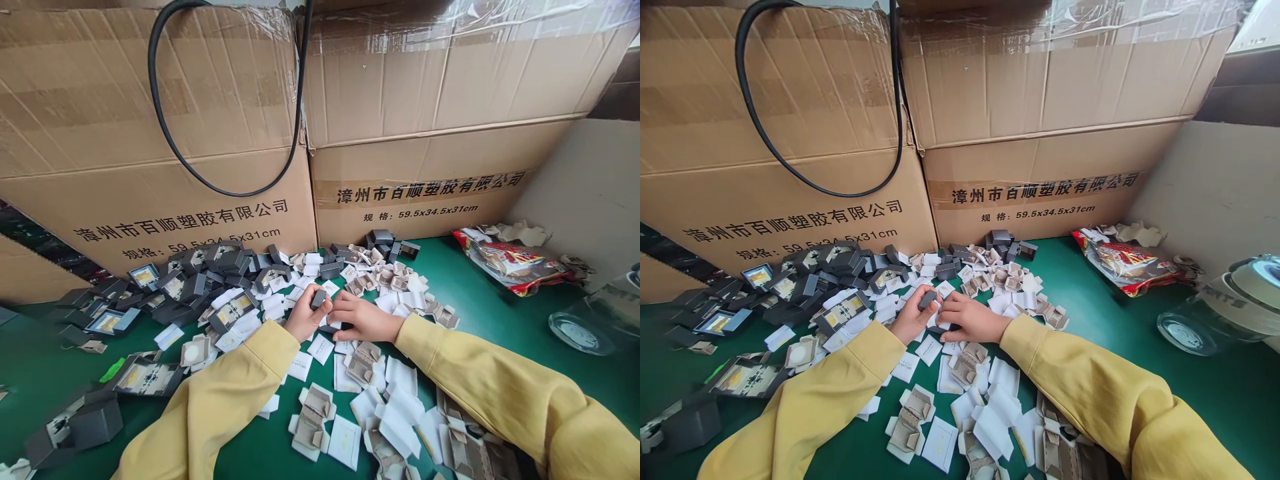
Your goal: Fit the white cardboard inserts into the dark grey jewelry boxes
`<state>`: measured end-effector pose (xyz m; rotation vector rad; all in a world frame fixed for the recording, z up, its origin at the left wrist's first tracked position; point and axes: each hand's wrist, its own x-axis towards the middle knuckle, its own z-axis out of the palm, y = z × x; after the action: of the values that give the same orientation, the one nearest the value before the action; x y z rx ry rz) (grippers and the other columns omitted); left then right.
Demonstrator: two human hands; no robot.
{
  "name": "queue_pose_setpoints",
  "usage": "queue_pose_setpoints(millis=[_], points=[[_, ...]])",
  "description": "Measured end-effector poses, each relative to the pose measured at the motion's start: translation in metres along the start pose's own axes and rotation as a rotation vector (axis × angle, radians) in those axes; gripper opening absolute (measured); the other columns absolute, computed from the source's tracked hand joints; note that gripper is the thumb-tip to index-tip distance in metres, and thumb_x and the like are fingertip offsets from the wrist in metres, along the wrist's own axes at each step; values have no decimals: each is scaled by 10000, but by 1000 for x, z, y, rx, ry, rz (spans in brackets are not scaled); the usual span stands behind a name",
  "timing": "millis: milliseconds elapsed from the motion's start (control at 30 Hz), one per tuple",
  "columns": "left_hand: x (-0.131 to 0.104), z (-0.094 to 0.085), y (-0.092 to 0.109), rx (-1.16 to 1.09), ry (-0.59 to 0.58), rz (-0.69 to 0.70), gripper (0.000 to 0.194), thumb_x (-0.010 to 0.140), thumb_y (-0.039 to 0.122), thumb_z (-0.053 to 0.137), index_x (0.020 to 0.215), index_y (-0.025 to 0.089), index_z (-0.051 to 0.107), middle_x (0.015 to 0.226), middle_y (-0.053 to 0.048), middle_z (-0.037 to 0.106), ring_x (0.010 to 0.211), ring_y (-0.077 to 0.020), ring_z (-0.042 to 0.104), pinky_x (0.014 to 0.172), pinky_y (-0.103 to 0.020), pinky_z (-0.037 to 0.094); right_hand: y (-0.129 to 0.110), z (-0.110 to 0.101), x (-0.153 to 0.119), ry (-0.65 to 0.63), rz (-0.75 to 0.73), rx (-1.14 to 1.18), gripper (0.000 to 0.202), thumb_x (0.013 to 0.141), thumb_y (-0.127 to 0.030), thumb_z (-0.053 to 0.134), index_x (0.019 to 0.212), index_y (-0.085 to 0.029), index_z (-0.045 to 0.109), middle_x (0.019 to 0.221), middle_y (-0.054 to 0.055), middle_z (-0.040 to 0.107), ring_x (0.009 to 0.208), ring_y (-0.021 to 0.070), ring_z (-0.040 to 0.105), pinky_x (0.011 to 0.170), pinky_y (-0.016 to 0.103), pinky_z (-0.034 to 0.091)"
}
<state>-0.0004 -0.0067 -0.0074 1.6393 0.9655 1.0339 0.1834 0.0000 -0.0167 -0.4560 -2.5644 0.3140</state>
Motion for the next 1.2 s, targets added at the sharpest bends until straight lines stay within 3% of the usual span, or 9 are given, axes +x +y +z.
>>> queue_pose_setpoints(millis=[167, 333, 533, 933, 1200], points=[[-1, 1, -6, 53, 51, 12, 450, 733, 604, 502, 886, 189, 417, 814, -12, 491, 735, -135, 468, 731, -279, 391, -2, 0, -1, 104, 105, 81, 289, 869, -420, 465, 983, -173, 562, 882, 86, 581, 884, 197, 470, 776, 331, 457], [-3, 4, -12, 166, 114, 48, 451, 732, 602, 505, 909, 197, 416, 844, -19, 502, 745, -145, 482, 731, -284, 389, -6, 2, 3, 240, 230, 86, 361, 824, -465, 526, 1044, -180, 513, 998, 93, 571, 914, 208, 470, 820, 364, 439], [-4, 6, -10, 256, 126, 56, 436, 760, 588, 471, 921, 191, 391, 847, -26, 468, 753, -155, 464, 722, -299, 393, -8, 5, 6, 180, 335, 78, 343, 818, -432, 550, 1050, -185, 499, 974, 84, 580, 885, 203, 490, 770, 337, 450], [-5, 7, -6, 292, 90, 72, 535, 725, 683, 410, 924, 187, 390, 835, -31, 458, 765, -170, 469, 737, -323, 402, -7, 10, 4, 235, 289, 46, 187, 802, -295, 544, 959, -195, 564, 920, 72, 599, 844, 197, 498, 761, 348, 457], [-4, 7, -5, 286, 90, 85, 575, 693, 725, 393, 895, 186, 390, 821, -29, 458, 753, -165, 465, 723, -313, 403, -8, 9, 5, 181, 214, -25, 123, 762, -253, 569, 862, -184, 586, 936, 81, 563, 881, 210, 453, 791, 364, 444]])
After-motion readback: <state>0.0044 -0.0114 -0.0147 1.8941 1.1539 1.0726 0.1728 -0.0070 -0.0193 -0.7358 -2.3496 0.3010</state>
